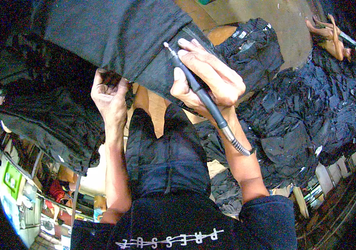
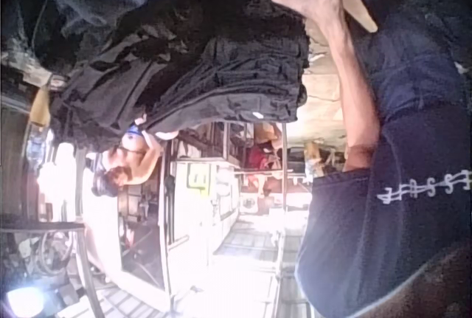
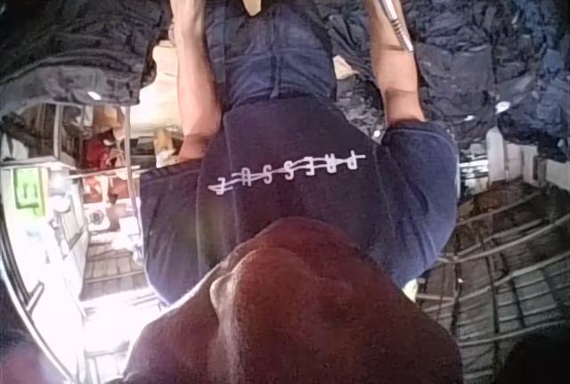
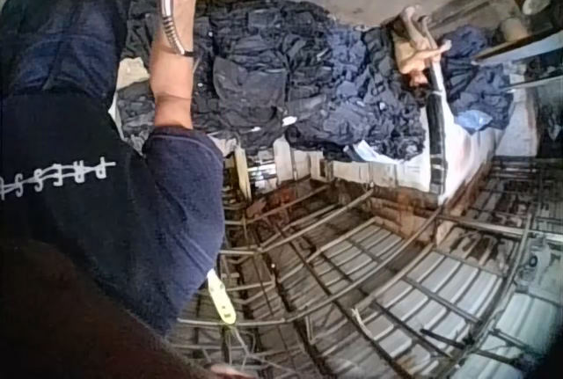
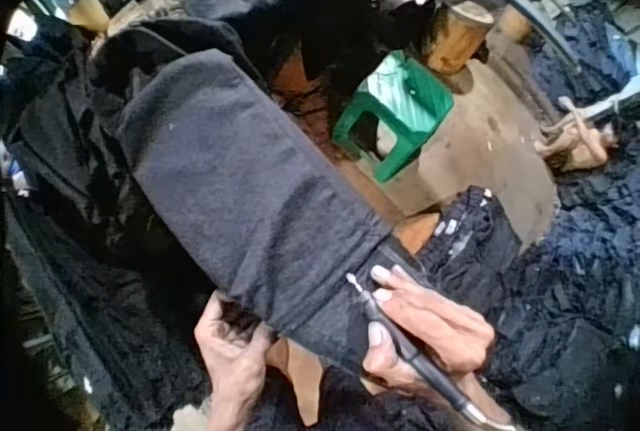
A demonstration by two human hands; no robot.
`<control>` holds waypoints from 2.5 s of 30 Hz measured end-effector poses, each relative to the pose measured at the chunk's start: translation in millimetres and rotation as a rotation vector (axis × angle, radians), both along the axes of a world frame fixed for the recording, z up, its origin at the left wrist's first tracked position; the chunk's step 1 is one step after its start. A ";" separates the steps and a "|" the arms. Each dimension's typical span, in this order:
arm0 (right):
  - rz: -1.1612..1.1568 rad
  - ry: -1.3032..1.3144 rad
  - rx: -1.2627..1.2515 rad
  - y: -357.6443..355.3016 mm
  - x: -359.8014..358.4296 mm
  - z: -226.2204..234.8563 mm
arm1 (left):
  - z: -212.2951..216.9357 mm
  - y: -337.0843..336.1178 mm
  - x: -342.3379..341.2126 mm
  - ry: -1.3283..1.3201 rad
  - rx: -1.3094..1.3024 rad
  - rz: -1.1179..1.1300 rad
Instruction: The person picks up black shorts from a pile, unfolds them, and uses a handheld electric tool to work on the seams and pockets. They repeatedly flip and reposition the shorts to access different areas, then place the finished item aside and pick up another pair to repeat the process.
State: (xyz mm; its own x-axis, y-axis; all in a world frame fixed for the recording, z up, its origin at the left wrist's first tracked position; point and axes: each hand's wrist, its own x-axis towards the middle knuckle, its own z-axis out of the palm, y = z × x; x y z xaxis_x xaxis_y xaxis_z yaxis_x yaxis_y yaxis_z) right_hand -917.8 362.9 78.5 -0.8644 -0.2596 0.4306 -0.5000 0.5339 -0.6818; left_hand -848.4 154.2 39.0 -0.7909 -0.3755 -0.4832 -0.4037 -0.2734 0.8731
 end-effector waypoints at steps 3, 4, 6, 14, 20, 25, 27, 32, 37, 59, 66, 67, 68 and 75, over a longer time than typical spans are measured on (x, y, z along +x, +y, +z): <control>-0.012 -0.008 0.015 1.2 -0.5 0.7 | 1.4 0.1 0.0 0.030 -0.007 -0.013; -0.013 -0.014 0.012 1.4 -0.6 0.9 | 1.9 0.2 -0.1 0.011 0.003 -0.005; -0.022 -0.022 0.011 1.8 -0.8 1.2 | 2.5 0.9 -0.6 0.009 0.024 0.008; -0.085 -0.035 0.033 0.1 -2.5 2.1 | 3.2 1.4 -1.3 0.000 0.014 0.032; -0.081 -0.003 0.003 1.2 -5.6 -2.4 | 1.5 1.6 -1.3 0.002 0.003 0.022; -0.021 -0.003 -0.023 1.6 -4.5 -2.8 | -0.1 2.1 -1.8 0.030 0.013 0.026; -0.007 -0.004 -0.011 2.0 -4.5 -1.3 | 0.2 2.3 -2.1 0.006 -0.022 0.007; 0.004 -0.010 0.020 0.5 -2.9 0.1 | 0.4 3.4 -2.5 0.032 0.022 0.060; -0.028 0.015 -0.017 1.1 0.3 -0.4 | -3.0 4.0 -2.6 0.076 -0.175 0.011; 0.048 0.037 -0.021 0.5 -0.9 -7.1 | -13.0 -0.1 -3.9 0.177 -0.194 0.028; 0.123 0.050 -0.069 1.0 -1.5 -9.4 | -11.4 1.9 -5.2 0.136 -0.167 0.033; 0.135 0.049 -0.078 1.1 -1.6 -8.8 | -11.4 2.5 -5.2 0.151 -0.148 0.043; 0.142 0.043 -0.076 1.3 -1.5 -7.9 | -11.7 3.4 -5.2 0.156 -0.129 0.055; 0.196 -0.005 -0.062 -1.9 1.3 -4.2 | -14.0 1.6 -3.3 0.149 -0.153 0.013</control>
State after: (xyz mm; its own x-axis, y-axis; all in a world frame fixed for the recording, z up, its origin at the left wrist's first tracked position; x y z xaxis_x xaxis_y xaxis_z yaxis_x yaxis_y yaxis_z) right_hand -916.5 361.1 74.3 -0.8022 -0.3961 0.4466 -0.5866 0.3836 -0.7133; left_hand -851.7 155.8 25.0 -0.8439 -0.4464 -0.2975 -0.2638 -0.1376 0.9547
